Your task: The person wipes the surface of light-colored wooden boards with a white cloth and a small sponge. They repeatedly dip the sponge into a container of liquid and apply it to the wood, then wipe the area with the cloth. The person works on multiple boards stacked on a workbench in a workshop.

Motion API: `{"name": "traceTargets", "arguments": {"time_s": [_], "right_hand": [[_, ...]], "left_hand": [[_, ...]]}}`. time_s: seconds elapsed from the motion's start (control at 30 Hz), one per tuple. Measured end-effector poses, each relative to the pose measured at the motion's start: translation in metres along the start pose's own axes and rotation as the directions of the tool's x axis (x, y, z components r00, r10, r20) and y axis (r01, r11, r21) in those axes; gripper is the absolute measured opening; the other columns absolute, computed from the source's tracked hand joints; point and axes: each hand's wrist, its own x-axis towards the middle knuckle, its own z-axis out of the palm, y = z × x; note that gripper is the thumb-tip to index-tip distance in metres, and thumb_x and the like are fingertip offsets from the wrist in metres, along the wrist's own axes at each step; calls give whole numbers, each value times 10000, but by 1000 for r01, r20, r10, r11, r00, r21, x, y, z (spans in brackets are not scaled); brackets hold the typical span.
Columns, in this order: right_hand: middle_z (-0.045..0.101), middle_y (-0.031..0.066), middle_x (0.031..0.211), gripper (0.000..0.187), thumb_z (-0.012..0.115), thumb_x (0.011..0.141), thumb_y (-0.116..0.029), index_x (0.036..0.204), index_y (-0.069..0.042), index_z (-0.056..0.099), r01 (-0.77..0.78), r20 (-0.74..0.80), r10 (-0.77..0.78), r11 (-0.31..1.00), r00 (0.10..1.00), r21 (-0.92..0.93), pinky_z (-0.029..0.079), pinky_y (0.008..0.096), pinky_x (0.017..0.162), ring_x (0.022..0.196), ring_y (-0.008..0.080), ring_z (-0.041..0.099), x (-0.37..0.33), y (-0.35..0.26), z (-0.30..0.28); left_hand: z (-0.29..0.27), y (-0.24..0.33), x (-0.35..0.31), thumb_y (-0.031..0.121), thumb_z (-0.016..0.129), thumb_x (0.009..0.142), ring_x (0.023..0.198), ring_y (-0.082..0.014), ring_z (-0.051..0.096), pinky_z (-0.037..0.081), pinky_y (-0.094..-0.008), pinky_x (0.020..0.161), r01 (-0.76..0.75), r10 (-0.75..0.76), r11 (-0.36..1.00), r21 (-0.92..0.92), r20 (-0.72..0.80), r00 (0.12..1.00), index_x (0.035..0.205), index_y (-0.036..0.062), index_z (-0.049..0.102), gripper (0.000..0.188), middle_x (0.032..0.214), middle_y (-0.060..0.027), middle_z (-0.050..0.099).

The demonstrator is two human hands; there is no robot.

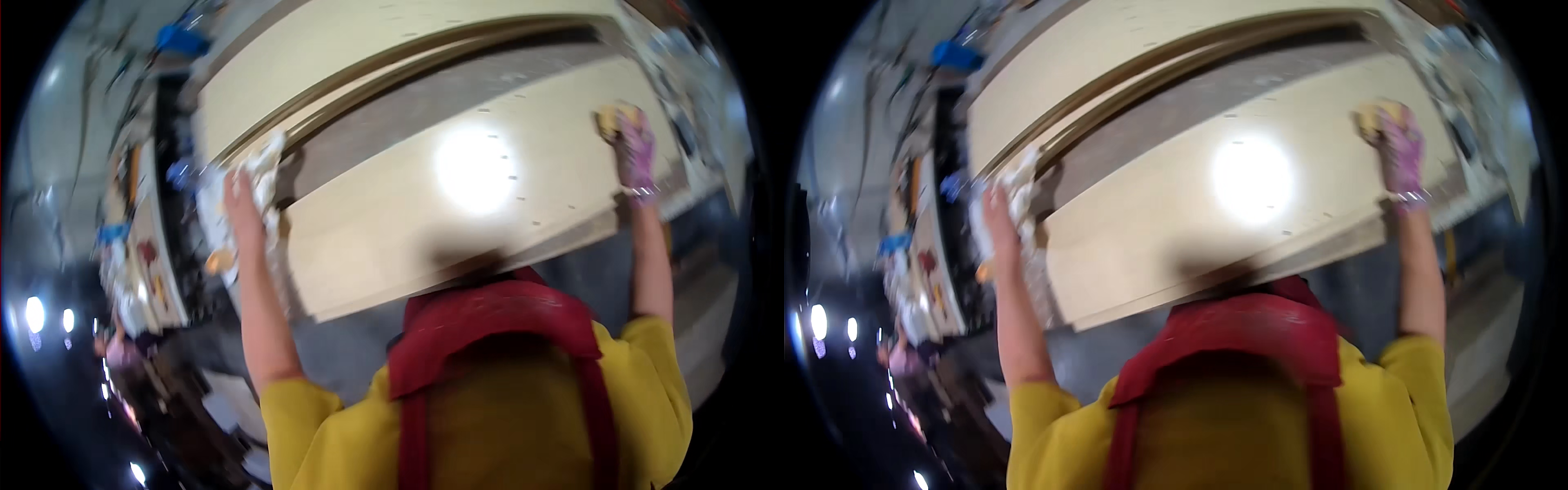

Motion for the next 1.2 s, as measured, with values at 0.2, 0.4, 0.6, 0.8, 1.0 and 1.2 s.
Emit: {"name": "traceTargets", "arguments": {"time_s": [0.2, 0.4, 0.6, 0.8, 1.0, 1.2], "right_hand": [[611, 77, 894, 281, 665, 869, -142, 1089, 4, 569, -80, -57, 94, 975, 994, 208, 508, 246, 574, 755, 146, 617, 2, -19, 12], [630, 94, 930, 335, 672, 878, -199, 1115, 10, 560, -84, 6, 85, 965, 996, 250, 529, 254, 591, 751, 146, 629, -8, -19, 4], [621, 83, 908, 289, 600, 874, -162, 1115, -9, 561, -204, 137, 169, 928, 976, 311, 503, 237, 610, 729, 124, 601, -10, -24, -9], [604, 76, 1035, 282, 550, 889, -136, 1150, -29, 554, -76, -17, 92, 896, 996, 438, 506, 258, 668, 843, 153, 602, -51, -33, -109], [599, 76, 1071, 331, 593, 886, -176, 1193, -65, 543, -146, -299, 305, 878, 904, 456, 514, 291, 680, 888, 184, 610, -81, -29, -175], [582, 93, 1085, 321, 546, 922, -212, 1196, -46, 530, -78, -264, 232, 870, 936, 487, 509, 311, 696, 945, 194, 591, -90, -18, -225]], "left_hand": [[17, 9, -106, 178, 552, 908, 1066, -374, 503, 391, -441, 938, -507, 414, 770, 388, 301, 859, 1127, -13, 564, 291, 1145, -204, 537], [104, 67, -129, 172, 591, 879, 1097, -387, 485, 393, -467, 915, -475, 387, 737, 481, 275, 880, 1110, -2, 580, 289, 1182, -208, 522], [273, 219, -146, 184, 623, 841, 1029, -371, 529, 424, -472, 850, -788, 637, 595, 159, 505, 583, 1057, 46, 597, 258, 1167, -184, 545], [446, 359, -172, 264, 604, 865, 1010, -365, 552, 460, -491, 823, -899, 798, 413, -145, 535, 280, 1050, 86, 580, 258, 1155, -159, 559], [530, 426, -157, 303, 561, 898, 966, -351, 605, 490, -422, 821, -789, 668, 576, -213, 678, 305, 1096, 52, 574, 320, 1089, -165, 614], [349, 401, -135, 277, 542, 929, 937, -152, 580, 458, -302, 851, -245, 498, 867, -434, 737, 457, 1205, 18, 576, 380, 1030, -78, 643]]}}
